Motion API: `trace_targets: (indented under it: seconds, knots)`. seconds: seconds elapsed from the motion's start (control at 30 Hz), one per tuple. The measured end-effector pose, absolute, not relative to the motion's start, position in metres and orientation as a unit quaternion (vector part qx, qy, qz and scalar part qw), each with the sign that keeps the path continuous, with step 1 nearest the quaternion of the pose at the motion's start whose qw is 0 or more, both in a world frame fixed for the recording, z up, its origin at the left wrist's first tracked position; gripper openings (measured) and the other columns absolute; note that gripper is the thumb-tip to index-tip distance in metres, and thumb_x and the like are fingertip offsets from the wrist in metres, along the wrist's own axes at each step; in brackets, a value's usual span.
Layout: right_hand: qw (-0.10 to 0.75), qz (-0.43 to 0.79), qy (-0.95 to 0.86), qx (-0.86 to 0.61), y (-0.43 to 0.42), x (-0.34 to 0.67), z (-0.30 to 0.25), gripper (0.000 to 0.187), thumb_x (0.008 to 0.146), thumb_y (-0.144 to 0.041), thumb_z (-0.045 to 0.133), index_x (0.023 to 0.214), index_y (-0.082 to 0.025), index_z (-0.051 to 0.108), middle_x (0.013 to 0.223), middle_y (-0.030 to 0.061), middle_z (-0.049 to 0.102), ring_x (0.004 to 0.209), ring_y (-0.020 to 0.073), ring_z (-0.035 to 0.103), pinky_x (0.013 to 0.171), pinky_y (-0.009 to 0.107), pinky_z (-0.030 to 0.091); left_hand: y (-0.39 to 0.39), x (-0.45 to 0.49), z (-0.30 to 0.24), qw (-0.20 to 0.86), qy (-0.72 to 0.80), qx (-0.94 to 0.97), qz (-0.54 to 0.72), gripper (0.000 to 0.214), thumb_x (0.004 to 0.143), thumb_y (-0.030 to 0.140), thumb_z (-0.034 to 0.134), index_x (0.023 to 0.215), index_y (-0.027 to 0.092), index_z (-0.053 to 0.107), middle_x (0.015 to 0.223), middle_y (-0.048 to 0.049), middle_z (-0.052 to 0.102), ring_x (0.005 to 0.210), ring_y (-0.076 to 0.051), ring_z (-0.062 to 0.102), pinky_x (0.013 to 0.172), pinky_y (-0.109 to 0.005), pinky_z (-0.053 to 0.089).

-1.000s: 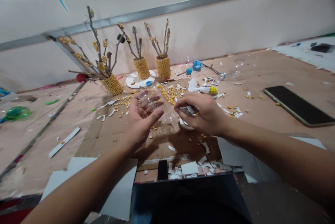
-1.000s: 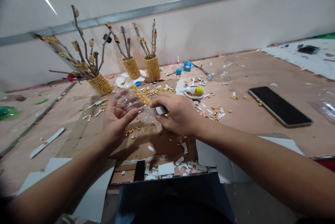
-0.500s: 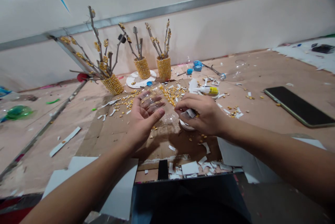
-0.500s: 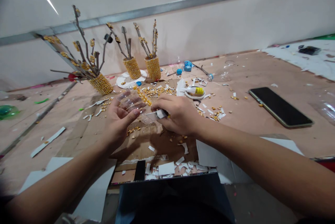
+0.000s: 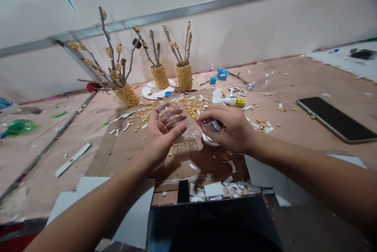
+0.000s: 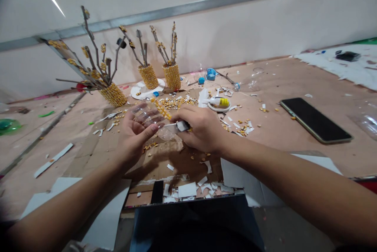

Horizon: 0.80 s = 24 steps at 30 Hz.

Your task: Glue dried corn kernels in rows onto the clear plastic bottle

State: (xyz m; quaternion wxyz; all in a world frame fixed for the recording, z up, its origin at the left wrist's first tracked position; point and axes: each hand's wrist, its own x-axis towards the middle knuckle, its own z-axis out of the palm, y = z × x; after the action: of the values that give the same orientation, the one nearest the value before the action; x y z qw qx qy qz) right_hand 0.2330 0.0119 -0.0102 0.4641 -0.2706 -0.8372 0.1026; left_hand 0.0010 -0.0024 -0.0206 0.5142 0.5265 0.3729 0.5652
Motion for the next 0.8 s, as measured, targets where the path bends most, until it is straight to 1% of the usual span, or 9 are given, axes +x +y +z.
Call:
trace_targets:
  seconds: [0.1, 0.2, 0.4, 0.53, 0.6, 0.67, 0.73, 0.8]
  knots:
    - [0.495, 0.113, -0.82, -0.265, 0.013, 0.232, -0.01, 0.016, 0.088, -0.009, 0.069, 0.098, -0.021, 0.07, 0.088, 0.0028, 0.074, 0.078, 0.0171, 0.068, 0.073, 0.031, 0.053, 0.0, 0.0, -0.023, 0.511, 0.376, 0.527, 0.566, 0.072, 0.078, 0.034, 0.098, 0.134, 0.029, 0.053, 0.13, -0.0103, 0.076, 0.116, -0.026, 0.077, 0.104, -0.044, 0.062]
    - [0.513, 0.128, -0.808, -0.261, 0.013, 0.233, -0.009, 0.017, 0.089, -0.008, 0.068, 0.099, -0.022, 0.071, 0.089, 0.0028, 0.074, 0.078, 0.0173, 0.067, 0.072, 0.032, 0.053, 0.001, -0.001, -0.024, 0.509, 0.38, 0.523, 0.568, 0.074, 0.078, 0.035, 0.098, 0.136, 0.029, 0.053, 0.13, -0.0105, 0.076, 0.115, -0.026, 0.078, 0.103, -0.044, 0.063]
    - [0.49, 0.128, -0.821, -0.263, 0.012, 0.233, -0.008, 0.018, 0.089, -0.012, 0.072, 0.103, -0.022, 0.076, 0.096, 0.0054, 0.074, 0.083, 0.0188, 0.069, 0.075, 0.033, 0.055, 0.0, 0.0, -0.023, 0.513, 0.379, 0.519, 0.569, 0.074, 0.076, 0.033, 0.099, 0.134, 0.029, 0.054, 0.127, -0.0096, 0.077, 0.114, -0.025, 0.078, 0.102, -0.043, 0.063]
    - [0.495, 0.143, -0.819, -0.254, 0.012, 0.232, -0.007, 0.016, 0.09, -0.011, 0.07, 0.102, -0.021, 0.076, 0.096, 0.006, 0.076, 0.082, 0.018, 0.069, 0.075, 0.032, 0.054, -0.001, 0.001, -0.021, 0.52, 0.38, 0.515, 0.565, 0.072, 0.077, 0.033, 0.098, 0.133, 0.028, 0.054, 0.127, -0.0096, 0.077, 0.114, -0.026, 0.078, 0.101, -0.044, 0.064]
    - [0.505, 0.161, -0.807, -0.26, 0.013, 0.232, -0.005, 0.012, 0.093, -0.013, 0.068, 0.099, -0.021, 0.075, 0.093, 0.0048, 0.076, 0.077, 0.016, 0.066, 0.07, 0.031, 0.052, -0.001, 0.0, -0.02, 0.535, 0.373, 0.508, 0.563, 0.069, 0.079, 0.034, 0.097, 0.133, 0.028, 0.055, 0.127, -0.0097, 0.077, 0.11, -0.026, 0.079, 0.098, -0.044, 0.065]
    - [0.507, 0.183, -0.795, -0.278, 0.013, 0.232, -0.003, 0.007, 0.094, -0.015, 0.068, 0.095, -0.02, 0.074, 0.086, 0.0026, 0.074, 0.068, 0.0133, 0.06, 0.064, 0.029, 0.047, 0.0, -0.001, -0.02, 0.562, 0.363, 0.492, 0.557, 0.067, 0.079, 0.034, 0.095, 0.134, 0.027, 0.057, 0.124, -0.0098, 0.078, 0.105, -0.027, 0.08, 0.095, -0.044, 0.066]
    - [0.495, 0.216, -0.788, -0.296, 0.013, 0.232, -0.001, 0.005, 0.094, -0.018, 0.069, 0.092, -0.019, 0.074, 0.079, -0.0002, 0.071, 0.062, 0.011, 0.053, 0.06, 0.027, 0.042, 0.002, -0.003, -0.019, 0.588, 0.356, 0.472, 0.552, 0.065, 0.079, 0.034, 0.095, 0.133, 0.025, 0.06, 0.119, -0.0098, 0.079, 0.101, -0.028, 0.08, 0.092, -0.044, 0.067]
    - [0.476, 0.253, -0.785, -0.305, 0.012, 0.231, 0.0, 0.005, 0.094, -0.02, 0.071, 0.091, -0.019, 0.074, 0.073, -0.0023, 0.067, 0.059, 0.01, 0.05, 0.058, 0.027, 0.04, 0.004, -0.005, -0.018, 0.603, 0.354, 0.461, 0.546, 0.06, 0.079, 0.033, 0.093, 0.13, 0.024, 0.063, 0.118, -0.0098, 0.079, 0.101, -0.028, 0.08, 0.092, -0.043, 0.067]
